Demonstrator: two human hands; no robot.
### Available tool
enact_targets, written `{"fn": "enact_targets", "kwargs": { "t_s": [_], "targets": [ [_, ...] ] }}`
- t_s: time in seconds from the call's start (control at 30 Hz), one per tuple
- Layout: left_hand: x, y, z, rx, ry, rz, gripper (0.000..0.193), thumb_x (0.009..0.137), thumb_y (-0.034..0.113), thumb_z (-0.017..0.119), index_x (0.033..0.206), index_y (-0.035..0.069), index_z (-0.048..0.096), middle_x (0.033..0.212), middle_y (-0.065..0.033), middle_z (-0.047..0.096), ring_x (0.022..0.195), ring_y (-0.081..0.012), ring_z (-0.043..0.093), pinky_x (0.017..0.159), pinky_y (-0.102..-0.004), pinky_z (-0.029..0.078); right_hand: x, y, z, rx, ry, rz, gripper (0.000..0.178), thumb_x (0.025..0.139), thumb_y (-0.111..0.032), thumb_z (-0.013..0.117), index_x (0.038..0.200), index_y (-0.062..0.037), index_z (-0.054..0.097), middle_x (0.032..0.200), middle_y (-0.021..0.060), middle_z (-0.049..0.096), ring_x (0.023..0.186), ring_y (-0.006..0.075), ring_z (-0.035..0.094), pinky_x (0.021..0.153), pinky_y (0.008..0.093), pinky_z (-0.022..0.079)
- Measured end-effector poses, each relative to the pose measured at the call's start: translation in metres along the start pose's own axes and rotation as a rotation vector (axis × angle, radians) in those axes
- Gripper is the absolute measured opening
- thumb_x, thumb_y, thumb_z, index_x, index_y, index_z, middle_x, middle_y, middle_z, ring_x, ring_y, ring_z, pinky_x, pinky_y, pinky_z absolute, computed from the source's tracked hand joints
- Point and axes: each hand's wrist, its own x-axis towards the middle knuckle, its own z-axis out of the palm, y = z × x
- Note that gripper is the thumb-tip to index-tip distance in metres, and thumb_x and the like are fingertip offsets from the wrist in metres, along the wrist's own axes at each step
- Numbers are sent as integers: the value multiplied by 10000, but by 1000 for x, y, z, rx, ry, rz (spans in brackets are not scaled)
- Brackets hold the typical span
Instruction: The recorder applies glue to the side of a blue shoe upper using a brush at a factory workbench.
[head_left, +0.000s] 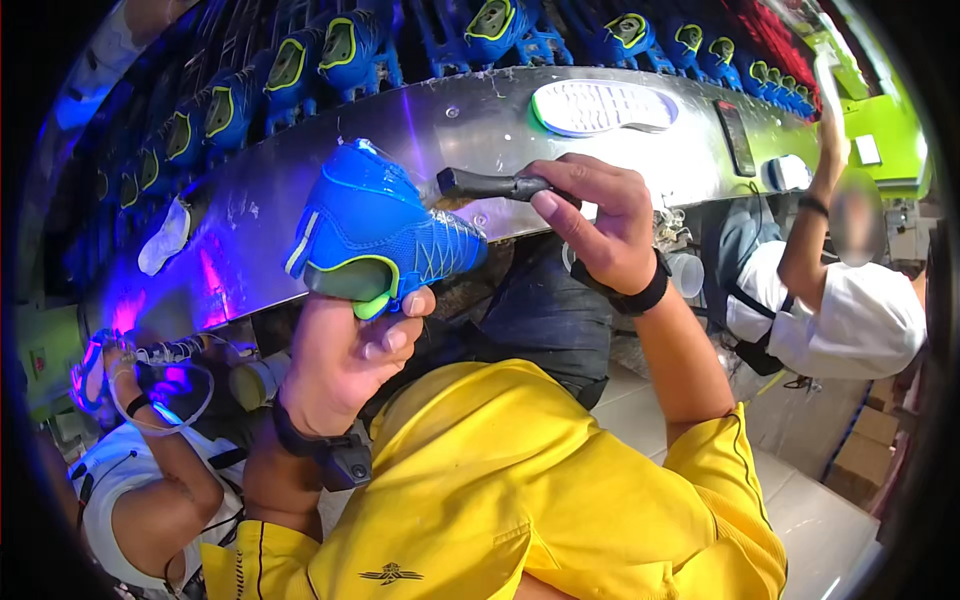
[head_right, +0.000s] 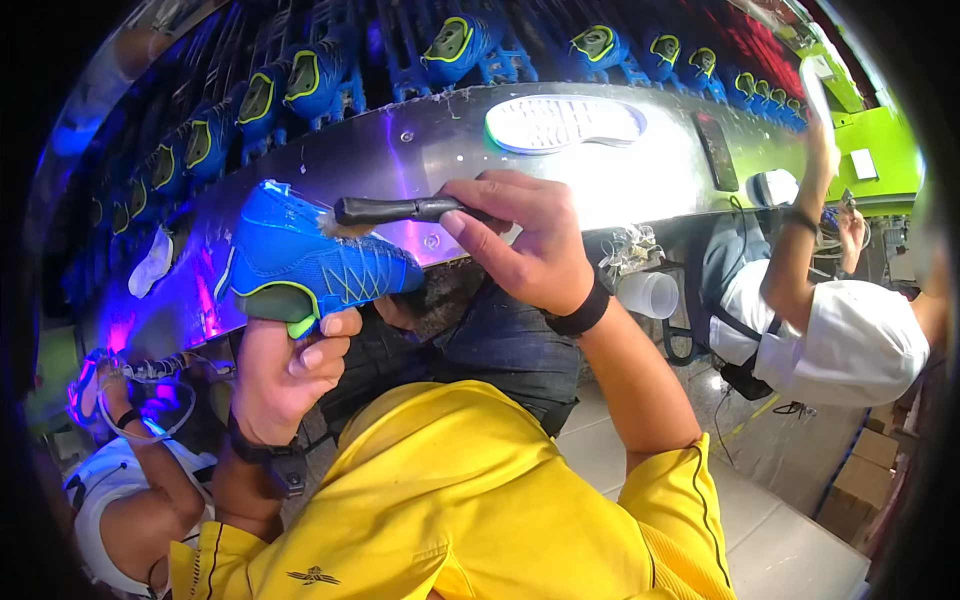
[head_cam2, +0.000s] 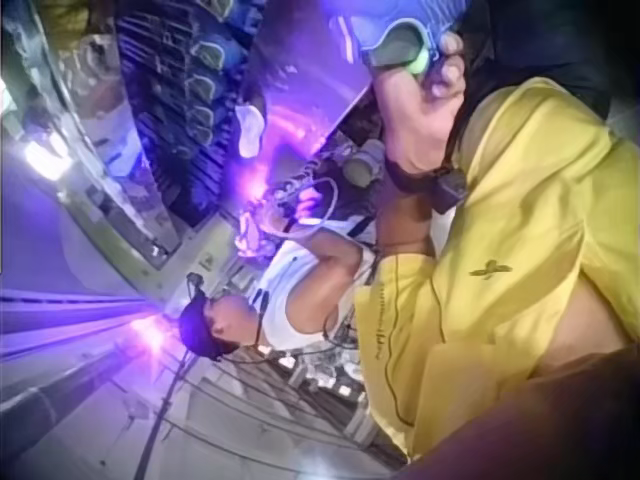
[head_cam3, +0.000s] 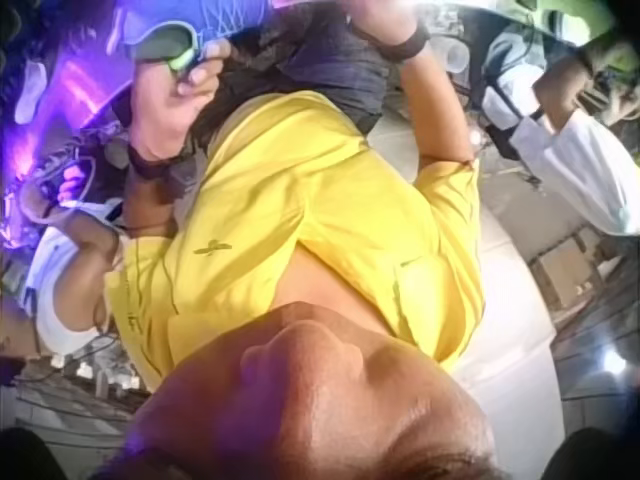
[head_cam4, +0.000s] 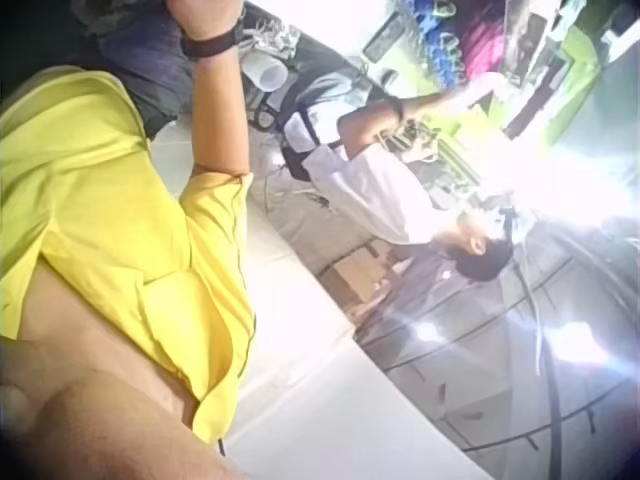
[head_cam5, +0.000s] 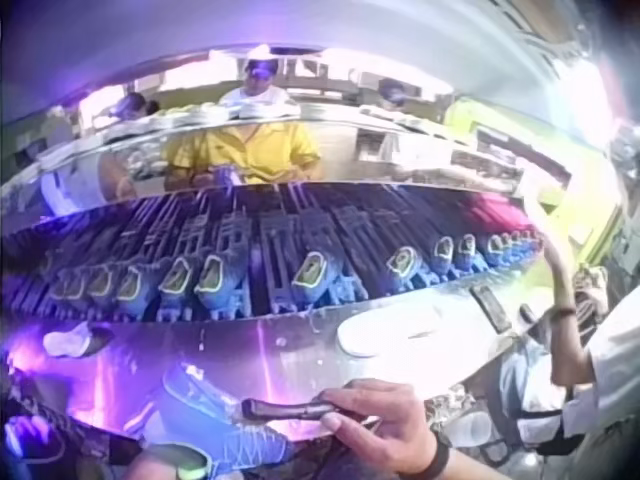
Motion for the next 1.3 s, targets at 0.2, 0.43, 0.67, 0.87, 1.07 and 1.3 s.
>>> {"fn": "enact_targets", "kwargs": {
  "t_s": [0.2, 0.43, 0.67, 0.87, 1.07, 1.3],
  "targets": [
    [6, -5, -12, -34, -51, 15, 406, 1117, 410, 523, 1235, 30, 601, 941, -162, 630, 638, -186, 589, 507, -244, 480, -20, 5, -1, -67, -1, 103, 228, 943, -102, 781, 1111, 52, 788, 780, 102, 676, 641, 162, 618, 615, 299, 483],
    [36, 9, -39, 163, -303, 164, 1009, 883, 661, 646, 1465, -150, 500, 1262, -359, 643, 983, -413, 730, 882, -459, 636, -9, 2, 10, 33, 31, 523, 262, 986, -176, 751, 1110, 52, 784, 864, 147, 766, 731, 201, 698, 670, 329, 519],
    [58, 37, -32, 95, -290, 279, 763, 869, 352, 635, 1454, -131, 550, 1242, -330, 699, 1074, -423, 742, 983, -474, 618, -12, -40, 10, -235, 26, 290, 189, 944, -158, 758, 1065, -14, 778, 753, 161, 658, 636, 353, 666, 575, 405, 491],
    [102, 112, 39, 772, -52, 685, 663, 884, 91, 749, 1510, -22, 563, 1328, -103, 723, 1175, -219, 705, 1036, -379, 575, -21, -15, -7, -137, 376, 396, 187, 972, -102, 774, 1080, 51, 765, 801, 166, 709, 675, 224, 668, 637, 337, 497],
    [205, 202, 138, 1934, 639, 1205, 628, 734, 270, 904, 1313, 137, 701, 1286, -179, 739, 1205, -325, 715, 1008, -416, 576, -39, -10, -14, -148, 451, 476, 219, 963, -107, 798, 1086, 70, 763, 857, 180, 752, 747, 214, 706, 697, 326, 529],
    [338, 279, 110, 2294, 589, 1406, 566, 809, 297, 821, 1354, 186, 719, 1262, -199, 755, 1167, -395, 722, 1032, -487, 566, -43, -1, -15, -136, 440, 530, 216, 960, -100, 796, 1089, 71, 761, 839, 173, 743, 734, 209, 703, 693, 323, 523]
  ]
}}
